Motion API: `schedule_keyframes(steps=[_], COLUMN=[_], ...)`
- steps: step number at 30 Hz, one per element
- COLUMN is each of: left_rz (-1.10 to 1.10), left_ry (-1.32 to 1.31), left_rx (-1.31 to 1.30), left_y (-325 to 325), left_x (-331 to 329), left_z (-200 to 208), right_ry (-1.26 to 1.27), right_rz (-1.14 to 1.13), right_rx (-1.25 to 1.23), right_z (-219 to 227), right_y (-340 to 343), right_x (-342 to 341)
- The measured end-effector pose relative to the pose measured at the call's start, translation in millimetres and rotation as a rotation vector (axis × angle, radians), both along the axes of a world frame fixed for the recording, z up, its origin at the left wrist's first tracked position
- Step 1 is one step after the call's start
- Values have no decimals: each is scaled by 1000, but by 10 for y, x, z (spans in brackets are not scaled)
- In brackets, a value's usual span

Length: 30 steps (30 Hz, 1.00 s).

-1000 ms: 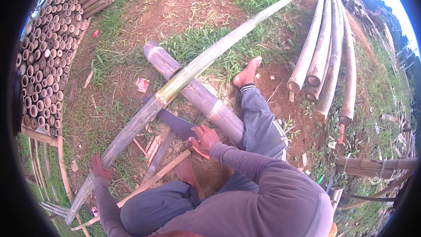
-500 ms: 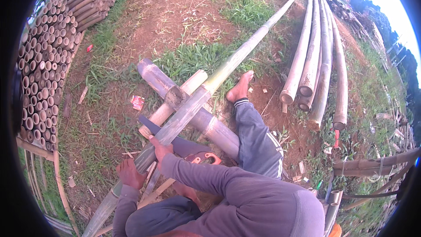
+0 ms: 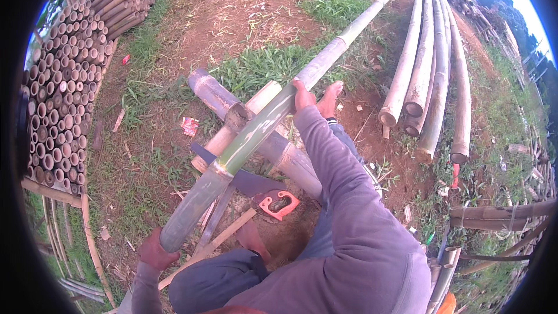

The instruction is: The person sits on the ground and uses a hand saw to cut long bamboo poles into shorter sections. They position each pole on a wooden support, saw through it, and then move the cut pieces aside.

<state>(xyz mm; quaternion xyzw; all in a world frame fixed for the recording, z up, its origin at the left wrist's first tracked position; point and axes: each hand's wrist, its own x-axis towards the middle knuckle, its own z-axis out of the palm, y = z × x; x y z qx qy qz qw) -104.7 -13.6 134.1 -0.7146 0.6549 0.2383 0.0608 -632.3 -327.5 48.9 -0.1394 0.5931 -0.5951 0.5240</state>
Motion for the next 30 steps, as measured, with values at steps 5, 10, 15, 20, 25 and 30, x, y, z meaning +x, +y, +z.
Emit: schedule_keyframes(steps=[5, 10, 15, 20, 25, 30], left_rz=[-123, -264, -248, -442, -367, 930], left_ry=[43, 162, 195, 262, -66, -152], left_rx=[-26, 21, -146, -192, -389, -488], left_y=[-903, -2096, -3043, -2639, -1325, 1040], left_x=[-641, -1701, -2691, -2242, -331, 1566], left_z=[-548, -474, -666, -415, -381, -984], right_ry=[578, 646, 711, 980, 1218, 1189], right_rz=[208, 853, 1176, 1037, 965, 1014], right_rx=[-262, -317, -322, -390, -307, -226], right_z=[-288, -594, -757, -680, -1057, -1427], right_y=[1193, 2915, 3122, 2860, 2888, 2905], right_x=[585, 1168, 1186, 724, 298, 391])
